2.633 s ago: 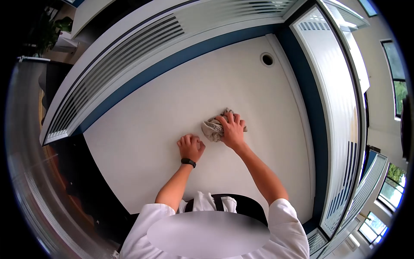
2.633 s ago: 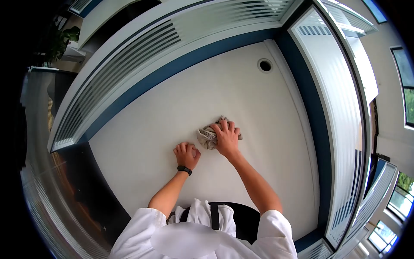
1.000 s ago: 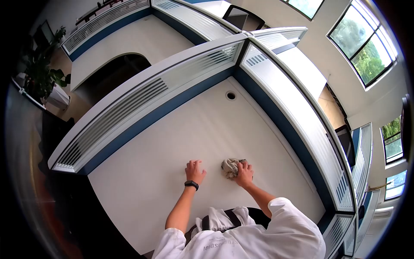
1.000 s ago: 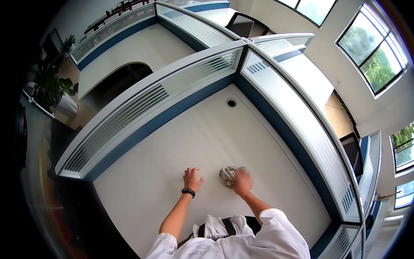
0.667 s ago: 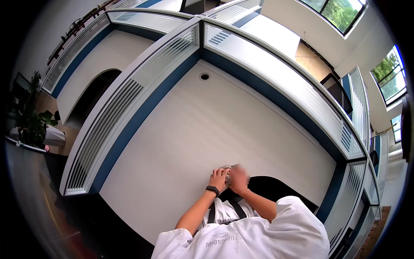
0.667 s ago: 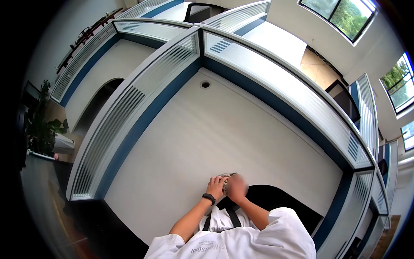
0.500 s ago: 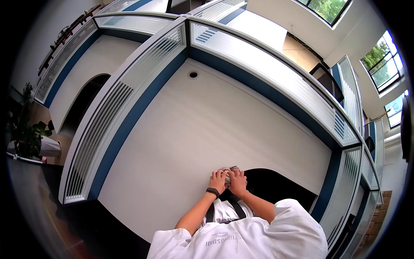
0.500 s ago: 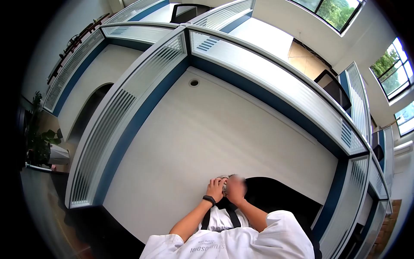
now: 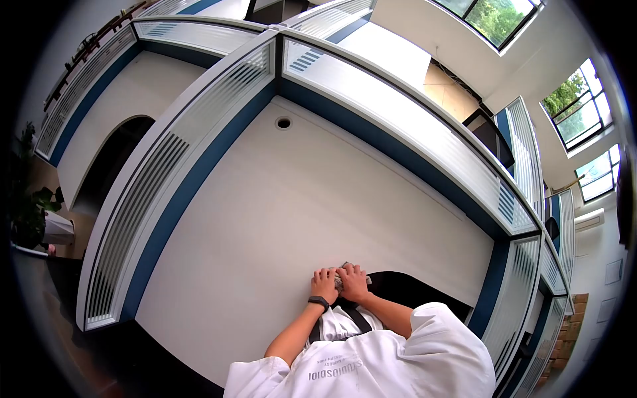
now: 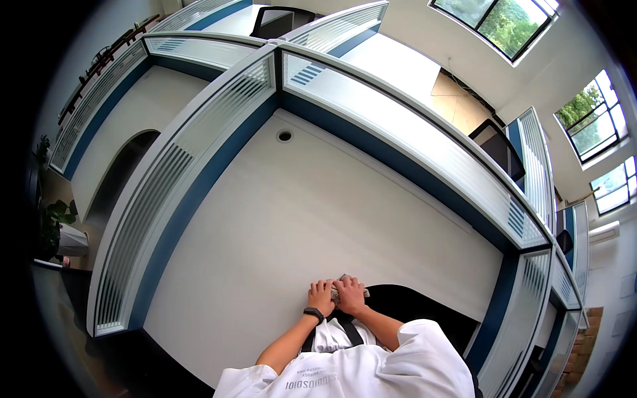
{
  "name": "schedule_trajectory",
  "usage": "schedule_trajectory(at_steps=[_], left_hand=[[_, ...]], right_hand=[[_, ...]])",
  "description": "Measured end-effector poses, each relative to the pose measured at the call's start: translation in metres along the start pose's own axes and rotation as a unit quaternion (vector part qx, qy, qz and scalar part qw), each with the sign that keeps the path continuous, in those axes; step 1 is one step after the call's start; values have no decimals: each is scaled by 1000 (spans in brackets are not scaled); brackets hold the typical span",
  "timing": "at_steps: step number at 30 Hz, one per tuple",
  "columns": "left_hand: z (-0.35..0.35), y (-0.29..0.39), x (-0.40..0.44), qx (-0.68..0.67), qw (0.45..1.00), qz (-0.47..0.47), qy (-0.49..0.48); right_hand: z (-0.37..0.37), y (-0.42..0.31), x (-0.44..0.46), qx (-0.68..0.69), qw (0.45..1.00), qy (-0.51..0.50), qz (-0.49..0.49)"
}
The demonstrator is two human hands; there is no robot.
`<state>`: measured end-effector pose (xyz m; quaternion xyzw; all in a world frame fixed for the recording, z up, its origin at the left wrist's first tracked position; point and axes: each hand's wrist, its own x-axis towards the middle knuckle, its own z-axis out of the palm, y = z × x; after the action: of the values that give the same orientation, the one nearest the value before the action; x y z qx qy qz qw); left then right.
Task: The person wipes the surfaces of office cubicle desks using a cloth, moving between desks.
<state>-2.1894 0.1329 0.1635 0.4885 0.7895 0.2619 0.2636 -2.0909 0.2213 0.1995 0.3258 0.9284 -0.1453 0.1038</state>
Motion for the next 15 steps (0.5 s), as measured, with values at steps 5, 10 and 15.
schedule_trajectory(at_steps=[5, 10, 15], left_hand=[[-13, 14, 31, -48, 997, -61, 26], [-36, 7, 130, -19, 994, -67, 82], [-97, -1, 258, -2, 995, -76, 60]], right_hand=[[-21, 19, 47, 31, 997, -25, -66], [-57, 38, 138, 35, 999, 6, -35], [-101, 55, 264, 138, 989, 42, -22]])
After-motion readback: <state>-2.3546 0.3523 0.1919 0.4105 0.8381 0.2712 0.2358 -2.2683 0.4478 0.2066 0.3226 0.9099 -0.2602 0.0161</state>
